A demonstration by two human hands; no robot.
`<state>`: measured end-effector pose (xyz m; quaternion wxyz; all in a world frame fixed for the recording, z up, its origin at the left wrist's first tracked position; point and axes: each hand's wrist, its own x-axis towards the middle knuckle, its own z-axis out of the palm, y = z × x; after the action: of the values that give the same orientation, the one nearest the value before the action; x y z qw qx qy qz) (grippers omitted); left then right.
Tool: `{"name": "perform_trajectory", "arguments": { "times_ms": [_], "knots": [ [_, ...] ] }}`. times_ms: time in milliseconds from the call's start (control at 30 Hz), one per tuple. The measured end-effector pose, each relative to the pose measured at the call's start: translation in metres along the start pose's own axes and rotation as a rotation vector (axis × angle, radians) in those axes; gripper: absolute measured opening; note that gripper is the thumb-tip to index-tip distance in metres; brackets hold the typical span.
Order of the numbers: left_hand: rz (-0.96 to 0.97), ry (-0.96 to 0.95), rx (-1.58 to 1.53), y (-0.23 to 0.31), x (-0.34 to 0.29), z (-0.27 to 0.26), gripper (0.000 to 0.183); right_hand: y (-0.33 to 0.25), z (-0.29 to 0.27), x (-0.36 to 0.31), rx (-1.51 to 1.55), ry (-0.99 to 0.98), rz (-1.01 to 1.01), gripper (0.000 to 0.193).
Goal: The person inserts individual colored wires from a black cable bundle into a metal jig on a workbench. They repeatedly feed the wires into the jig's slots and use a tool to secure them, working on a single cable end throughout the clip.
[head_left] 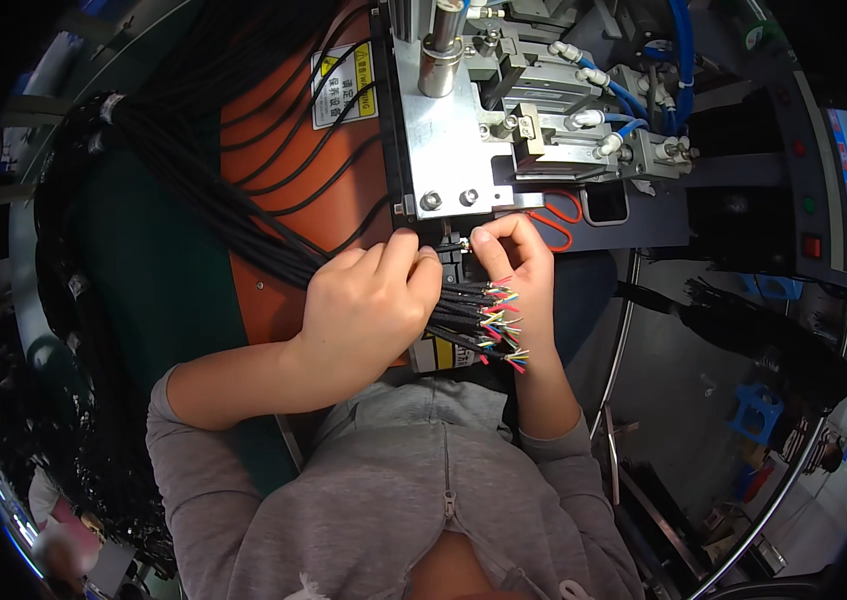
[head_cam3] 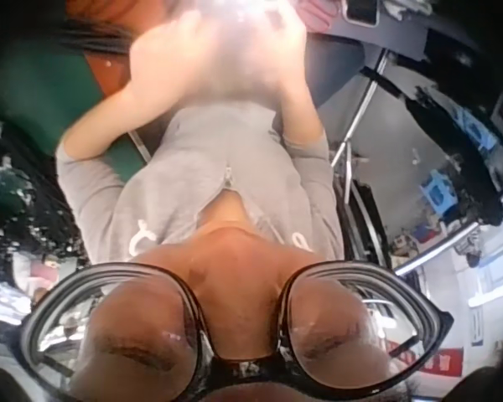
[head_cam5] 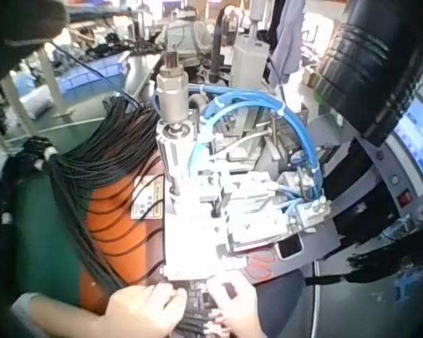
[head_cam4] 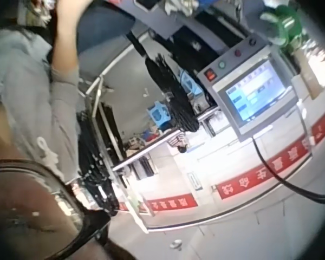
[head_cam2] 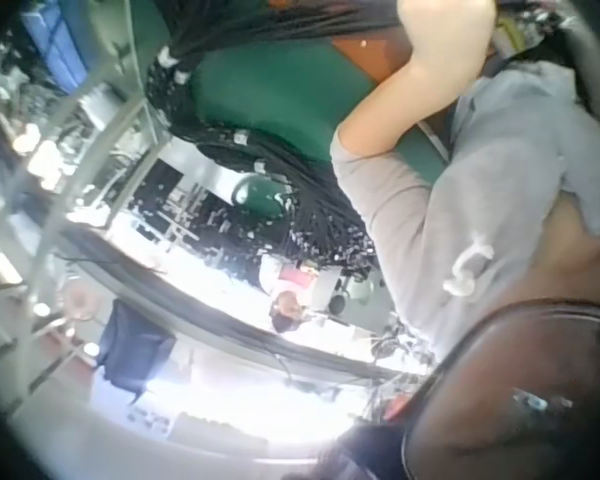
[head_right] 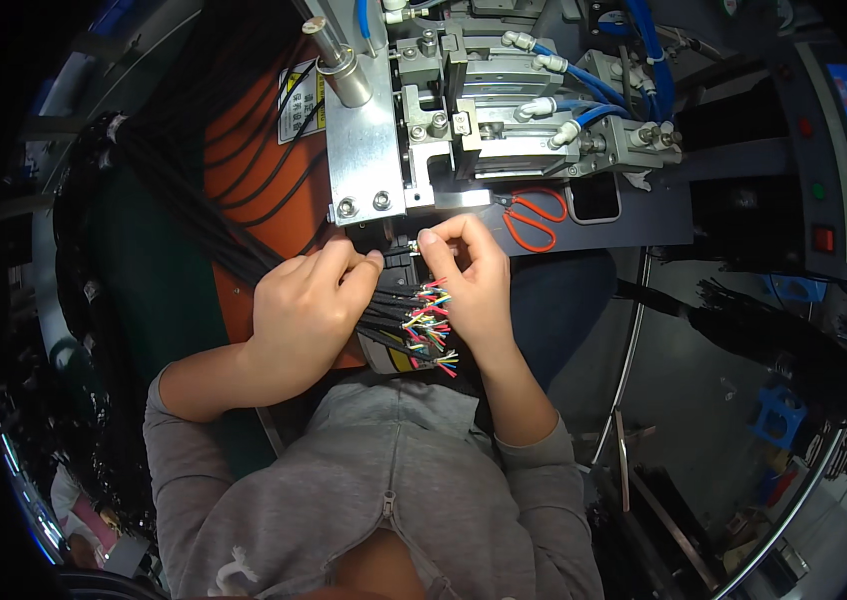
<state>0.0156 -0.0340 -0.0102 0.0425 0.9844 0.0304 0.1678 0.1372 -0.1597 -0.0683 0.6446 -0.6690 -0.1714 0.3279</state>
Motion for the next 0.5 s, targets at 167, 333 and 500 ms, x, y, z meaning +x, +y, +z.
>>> {"name": "perform_trajectory", "arguments": {
  "times_ms": [167, 333, 500],
  "knots": [
    [-0.024, -0.046, -0.008, -0.002, -0.001, 0.000, 0.016, -0.007, -0.014, 0.004, -0.109, -0.138, -0.537, 0.020],
    [0.054, 0.027, -0.232, -0.007, 0.002, -0.001, 0.024, -0.012, -0.027, 0.005, 0.030, -0.359, -0.595, 0.020],
    [0.100, 0.427, -0.311, -0.006, 0.009, -0.003, 0.034, -0.013, -0.023, -0.003, 0.109, -0.129, -0.487, 0.017]
  ]
}}
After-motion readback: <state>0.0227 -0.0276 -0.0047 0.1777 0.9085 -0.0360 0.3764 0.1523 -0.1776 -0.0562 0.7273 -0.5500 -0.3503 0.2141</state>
